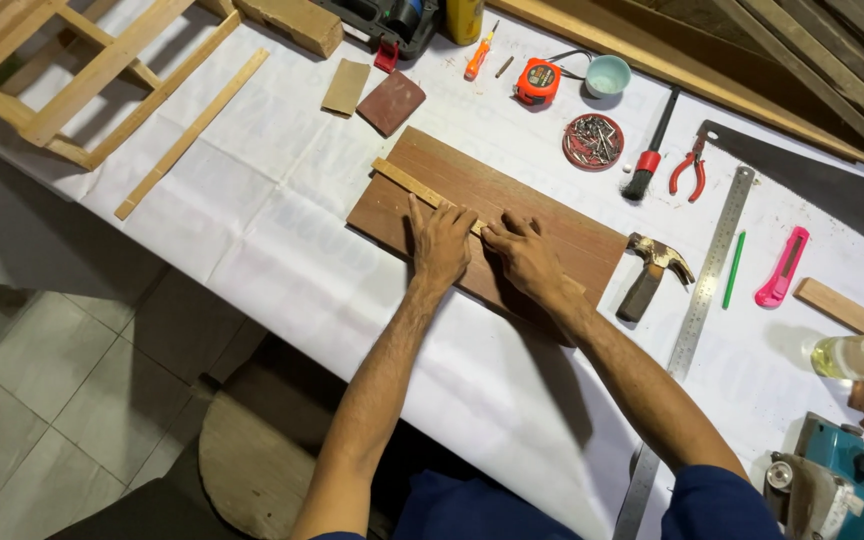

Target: The recorder measures, marks, and sands wooden strips on a workbench to prepare them for assembly.

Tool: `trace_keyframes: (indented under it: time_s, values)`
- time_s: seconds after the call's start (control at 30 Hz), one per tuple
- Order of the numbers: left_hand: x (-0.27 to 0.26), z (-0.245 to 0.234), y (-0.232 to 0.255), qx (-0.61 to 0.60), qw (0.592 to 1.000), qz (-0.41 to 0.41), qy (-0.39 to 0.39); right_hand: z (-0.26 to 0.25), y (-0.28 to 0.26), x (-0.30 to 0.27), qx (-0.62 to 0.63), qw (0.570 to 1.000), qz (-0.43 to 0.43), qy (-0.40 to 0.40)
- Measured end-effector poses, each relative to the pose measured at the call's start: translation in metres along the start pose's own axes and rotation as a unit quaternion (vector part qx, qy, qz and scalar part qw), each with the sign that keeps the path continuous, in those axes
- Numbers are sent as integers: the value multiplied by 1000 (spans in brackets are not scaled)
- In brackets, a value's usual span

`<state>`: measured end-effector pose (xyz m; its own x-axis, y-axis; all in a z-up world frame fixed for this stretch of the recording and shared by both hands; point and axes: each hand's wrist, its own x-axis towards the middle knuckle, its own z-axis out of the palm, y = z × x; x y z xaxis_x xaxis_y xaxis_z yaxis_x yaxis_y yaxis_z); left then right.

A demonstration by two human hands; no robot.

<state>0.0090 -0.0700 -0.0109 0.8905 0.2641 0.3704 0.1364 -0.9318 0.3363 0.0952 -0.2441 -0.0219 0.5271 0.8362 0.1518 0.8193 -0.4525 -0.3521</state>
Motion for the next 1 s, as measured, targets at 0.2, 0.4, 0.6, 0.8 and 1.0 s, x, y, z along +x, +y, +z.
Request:
trace_keyframes:
  time_s: [0.2, 0.4, 0.6, 0.8, 1.0]
  values:
    - [-2, -5, 3, 3, 1000, -8, 7, -4, -9, 27, -18, 999, -20, -20]
    - [-1, -1, 0, 25, 1000, 10, 9, -24, -1, -10, 2, 999, -16, -34]
    - [-4, 7, -1, 19, 1000, 20, 14, -49, 10, -87, -14, 999, -43, 3]
    - [-3, 9, 2, 36, 999, 19, 9, -48, 11, -97, -25, 999, -28, 14]
    - [-6, 14, -1, 38, 999, 22, 12, -43, 6, -80, -31, 999, -27, 8]
